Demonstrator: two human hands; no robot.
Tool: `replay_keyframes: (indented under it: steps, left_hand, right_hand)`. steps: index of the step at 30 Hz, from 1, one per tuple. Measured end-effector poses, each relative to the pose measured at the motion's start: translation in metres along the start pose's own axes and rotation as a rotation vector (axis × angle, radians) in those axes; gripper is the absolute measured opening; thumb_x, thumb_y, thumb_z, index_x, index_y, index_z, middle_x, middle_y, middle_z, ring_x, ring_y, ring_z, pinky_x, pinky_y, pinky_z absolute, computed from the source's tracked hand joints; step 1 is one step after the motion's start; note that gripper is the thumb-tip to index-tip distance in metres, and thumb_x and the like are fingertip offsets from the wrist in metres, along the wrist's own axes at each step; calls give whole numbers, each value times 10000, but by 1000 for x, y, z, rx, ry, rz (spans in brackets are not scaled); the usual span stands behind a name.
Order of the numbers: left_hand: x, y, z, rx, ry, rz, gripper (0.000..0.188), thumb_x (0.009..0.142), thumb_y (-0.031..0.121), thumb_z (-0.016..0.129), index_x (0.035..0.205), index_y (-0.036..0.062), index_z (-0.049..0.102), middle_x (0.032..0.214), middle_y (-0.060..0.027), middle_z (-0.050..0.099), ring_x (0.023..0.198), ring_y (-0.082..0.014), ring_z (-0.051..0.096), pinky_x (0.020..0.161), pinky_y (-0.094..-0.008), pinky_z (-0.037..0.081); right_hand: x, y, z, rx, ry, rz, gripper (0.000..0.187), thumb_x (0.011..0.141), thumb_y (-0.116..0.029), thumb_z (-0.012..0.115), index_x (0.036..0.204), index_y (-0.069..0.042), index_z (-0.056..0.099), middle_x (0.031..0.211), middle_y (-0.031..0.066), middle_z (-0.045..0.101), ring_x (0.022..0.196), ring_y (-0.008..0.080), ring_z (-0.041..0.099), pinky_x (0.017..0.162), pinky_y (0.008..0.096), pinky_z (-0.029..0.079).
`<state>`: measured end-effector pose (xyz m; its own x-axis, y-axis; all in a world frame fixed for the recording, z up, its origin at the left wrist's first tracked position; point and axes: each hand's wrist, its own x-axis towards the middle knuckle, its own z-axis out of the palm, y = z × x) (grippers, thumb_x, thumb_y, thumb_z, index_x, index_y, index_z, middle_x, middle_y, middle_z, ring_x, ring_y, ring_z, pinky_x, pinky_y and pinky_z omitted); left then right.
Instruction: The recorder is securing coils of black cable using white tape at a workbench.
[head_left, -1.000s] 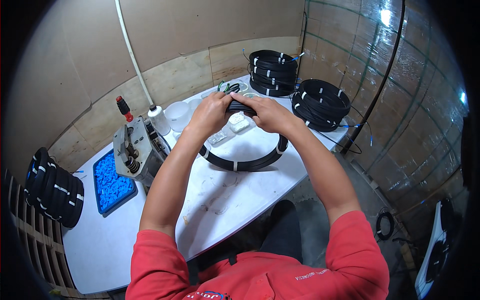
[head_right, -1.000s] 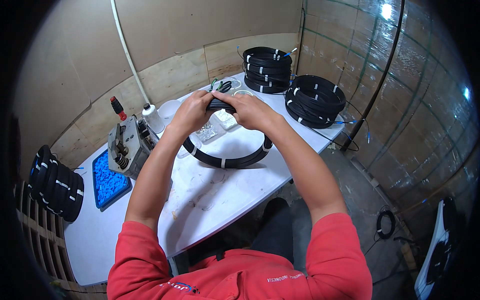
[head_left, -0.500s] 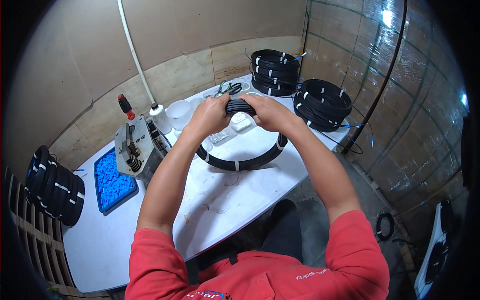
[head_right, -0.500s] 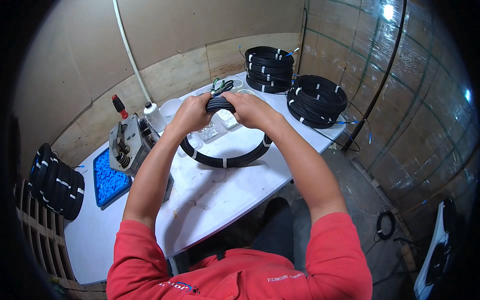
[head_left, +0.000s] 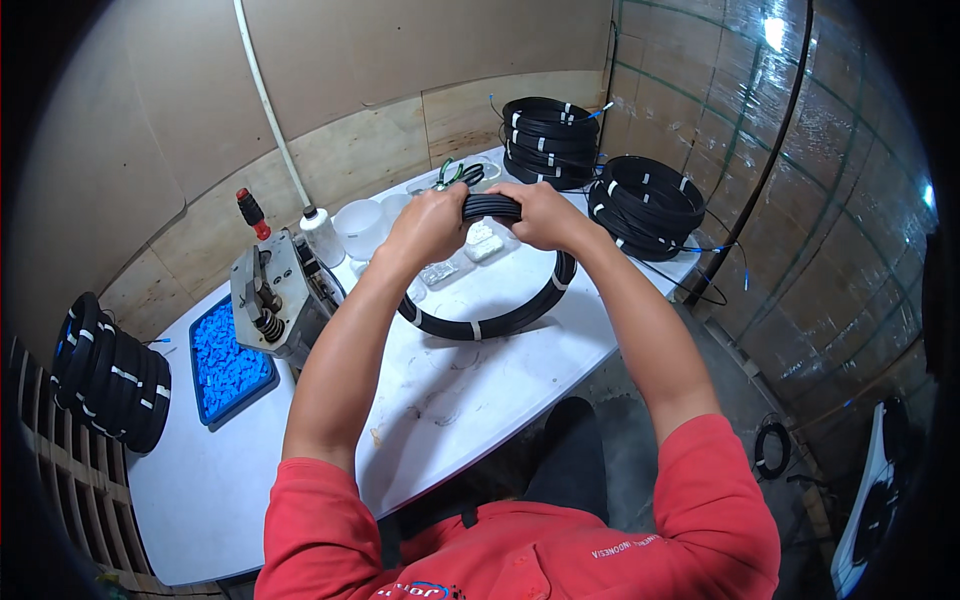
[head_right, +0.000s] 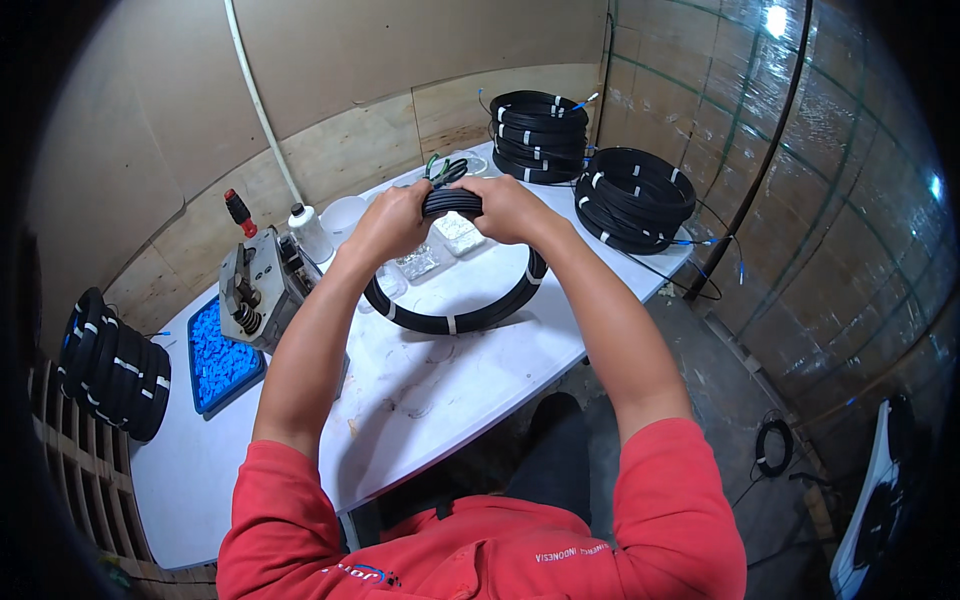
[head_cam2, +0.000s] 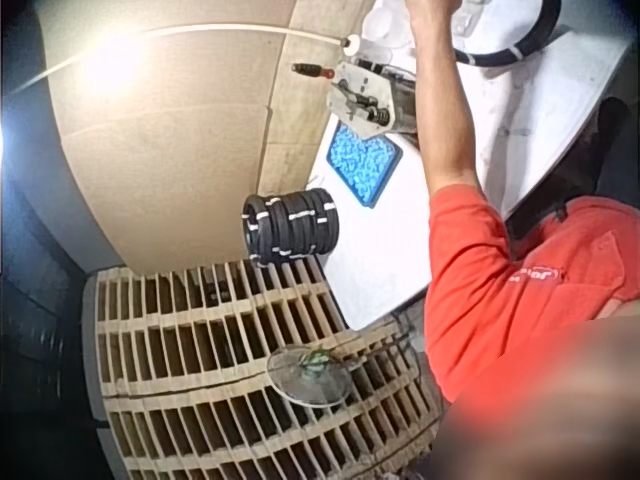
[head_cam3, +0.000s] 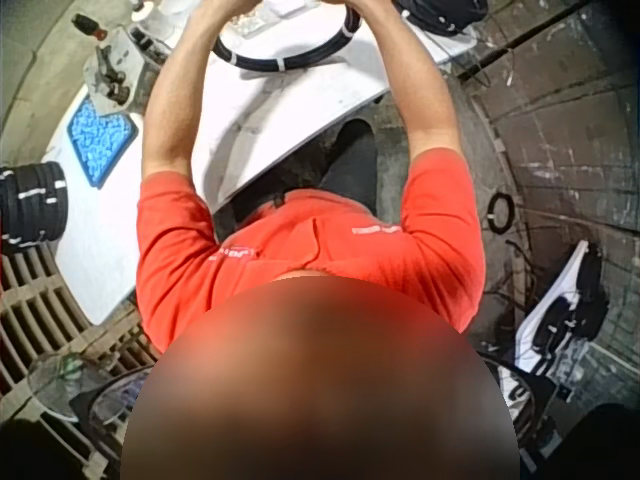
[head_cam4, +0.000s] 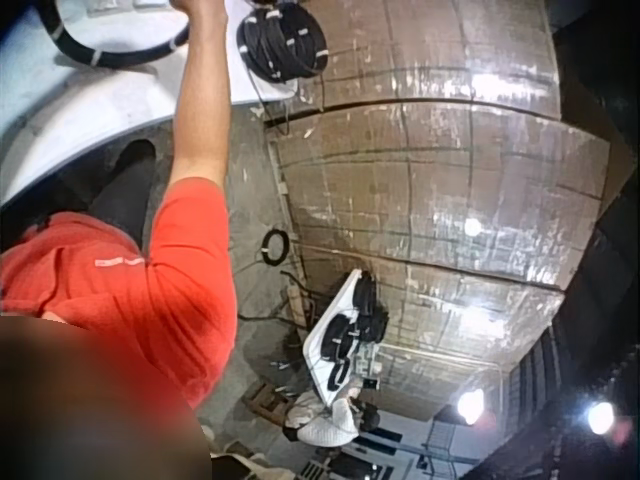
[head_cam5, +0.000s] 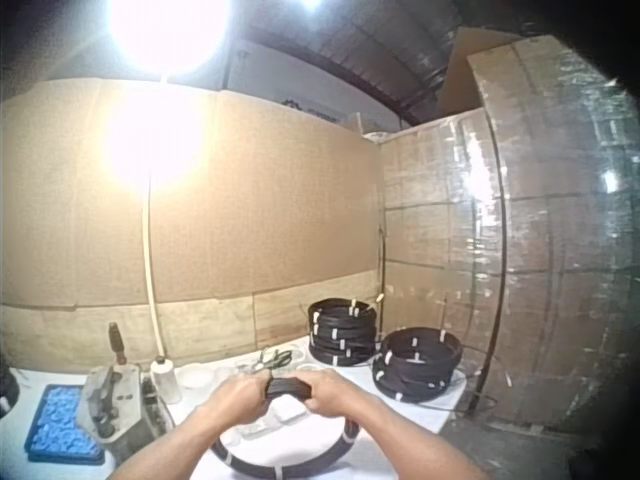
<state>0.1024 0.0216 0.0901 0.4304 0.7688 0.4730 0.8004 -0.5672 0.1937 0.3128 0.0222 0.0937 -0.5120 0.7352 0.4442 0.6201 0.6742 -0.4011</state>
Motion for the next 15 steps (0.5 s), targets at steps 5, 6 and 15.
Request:
replay_keyframes:
  steps: [5, 6, 15]
  left_hand:
    - [3, -3, 0, -36, -14, -1, 209, 833, 141, 700, 963, 10, 601, 804, -233, 664, 780, -426, 638, 691, -479, 489]
    - [3, -6, -2, -34, -12, -4, 209, 833, 141, 700, 963, 10, 601, 804, -233, 664, 780, -426, 638, 691, -479, 489]
    - [5, -7, -4, -109, -42, 11, 265, 838, 232, 737, 937, 19, 614, 792, -228, 668, 788, -426, 641, 684, -494, 487]
  right_hand:
    - [-2, 0, 1, -17, 3, 134, 271, 818, -162, 738, 1052, -58, 653, 803, 155, 697, 696, 287, 658, 666, 363, 502]
    - [-4, -1, 0, 23, -31, 142, 296, 819, -158, 737, 1076, -53, 636, 825, 164, 692, 711, 287, 651, 684, 363, 498]
    - [-2, -3, -6, 28, -130, 138, 284, 886, -63, 622, 1164, -59, 564, 889, 188, 682, 791, 326, 653, 727, 395, 482]
